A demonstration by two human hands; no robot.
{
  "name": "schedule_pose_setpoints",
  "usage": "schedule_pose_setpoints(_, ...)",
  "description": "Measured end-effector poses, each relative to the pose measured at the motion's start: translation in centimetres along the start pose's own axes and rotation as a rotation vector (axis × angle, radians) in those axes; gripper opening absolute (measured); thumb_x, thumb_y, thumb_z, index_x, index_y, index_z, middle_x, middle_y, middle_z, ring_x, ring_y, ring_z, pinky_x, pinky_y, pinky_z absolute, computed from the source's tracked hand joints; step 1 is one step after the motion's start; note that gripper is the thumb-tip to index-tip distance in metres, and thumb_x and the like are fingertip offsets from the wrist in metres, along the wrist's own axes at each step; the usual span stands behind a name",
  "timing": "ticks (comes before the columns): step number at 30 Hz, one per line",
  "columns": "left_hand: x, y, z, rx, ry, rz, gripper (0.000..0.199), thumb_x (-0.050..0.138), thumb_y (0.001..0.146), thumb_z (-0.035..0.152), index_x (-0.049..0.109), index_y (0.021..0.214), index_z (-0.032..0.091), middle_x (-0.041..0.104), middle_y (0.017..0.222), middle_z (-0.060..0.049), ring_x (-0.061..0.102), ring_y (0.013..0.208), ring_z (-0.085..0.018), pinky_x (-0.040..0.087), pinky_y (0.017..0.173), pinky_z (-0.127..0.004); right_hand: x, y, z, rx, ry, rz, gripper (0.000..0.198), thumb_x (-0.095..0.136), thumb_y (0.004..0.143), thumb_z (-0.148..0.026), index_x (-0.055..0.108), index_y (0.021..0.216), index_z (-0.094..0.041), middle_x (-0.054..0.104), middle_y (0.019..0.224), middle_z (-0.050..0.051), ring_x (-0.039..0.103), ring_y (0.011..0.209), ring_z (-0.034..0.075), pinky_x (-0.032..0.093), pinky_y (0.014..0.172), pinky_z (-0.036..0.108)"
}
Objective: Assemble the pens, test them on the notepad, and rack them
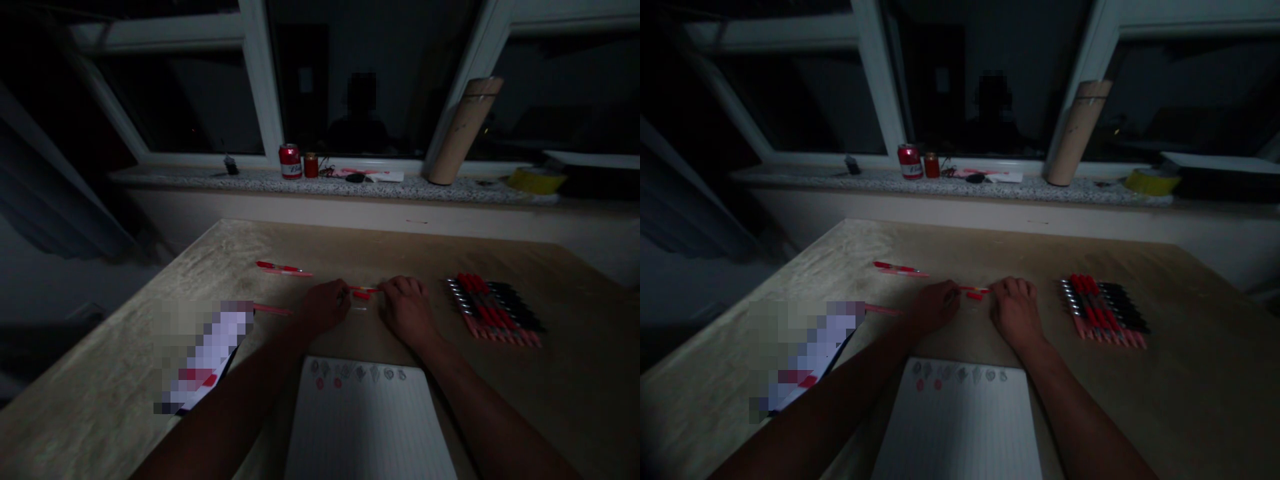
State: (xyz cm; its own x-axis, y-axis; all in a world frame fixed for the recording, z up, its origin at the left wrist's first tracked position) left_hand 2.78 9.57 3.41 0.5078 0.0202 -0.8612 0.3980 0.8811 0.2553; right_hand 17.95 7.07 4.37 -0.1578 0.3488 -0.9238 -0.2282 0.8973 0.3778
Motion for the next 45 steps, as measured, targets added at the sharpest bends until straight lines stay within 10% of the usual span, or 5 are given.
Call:
schedule_pose_setpoints(21,-0.3,0.1,-1.4,-0.094,-0.176,0.087,0.018,0.049,0.081,0.031,0.06,0.086,0.017,0.057,0.063,0.001,0.051,0.058,-0.011,0.036,0.057,-0.021,0.5,-0.1,0.5,0.014,0.223,0.017,0.015,0.049,0.079,-0.02,0.062,0.086,-0.019,0.063,0.091,0.006,0.051,0.092,0.024,0.03,0.083,0.037)
schedule_pose_setpoints(34,-0.5,0.6,-7.7,-0.468,-1.169,0.457,0.023,0.048,0.073,0.038,0.052,0.069,0.016,0.032,0.047,0.008,0.032,0.037,-0.005,0.026,0.038,-0.018,2.4,-2.5,9.5,0.856,1.197,0.496,0.021,0.05,0.074,-0.037,0.058,0.07,-0.018,0.051,0.06,-0.003,0.047,0.056,0.012,0.037,0.053,0.024)
schedule_pose_setpoints(45,-0.1,0.6,-7.9,-0.479,-1.176,0.455,0.022,0.046,0.073,0.037,0.052,0.07,0.016,0.034,0.047,0.008,0.032,0.035,-0.005,0.025,0.036,-0.018,2.8,-2.3,9.3,0.846,1.279,0.507,0.017,0.051,0.071,-0.034,0.056,0.068,-0.018,0.048,0.058,-0.004,0.044,0.053,0.011,0.037,0.047,0.022)
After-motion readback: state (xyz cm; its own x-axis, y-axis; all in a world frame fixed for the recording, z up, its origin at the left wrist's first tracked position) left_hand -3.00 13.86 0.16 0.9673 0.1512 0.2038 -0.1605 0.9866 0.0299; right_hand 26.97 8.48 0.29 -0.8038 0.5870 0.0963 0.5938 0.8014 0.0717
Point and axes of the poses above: each hand's wrist, its own y-axis towards the middle knuckle, its own x-axis out of the palm, z = x × y, the point moved 8 cm from there along y, towards the middle knuckle
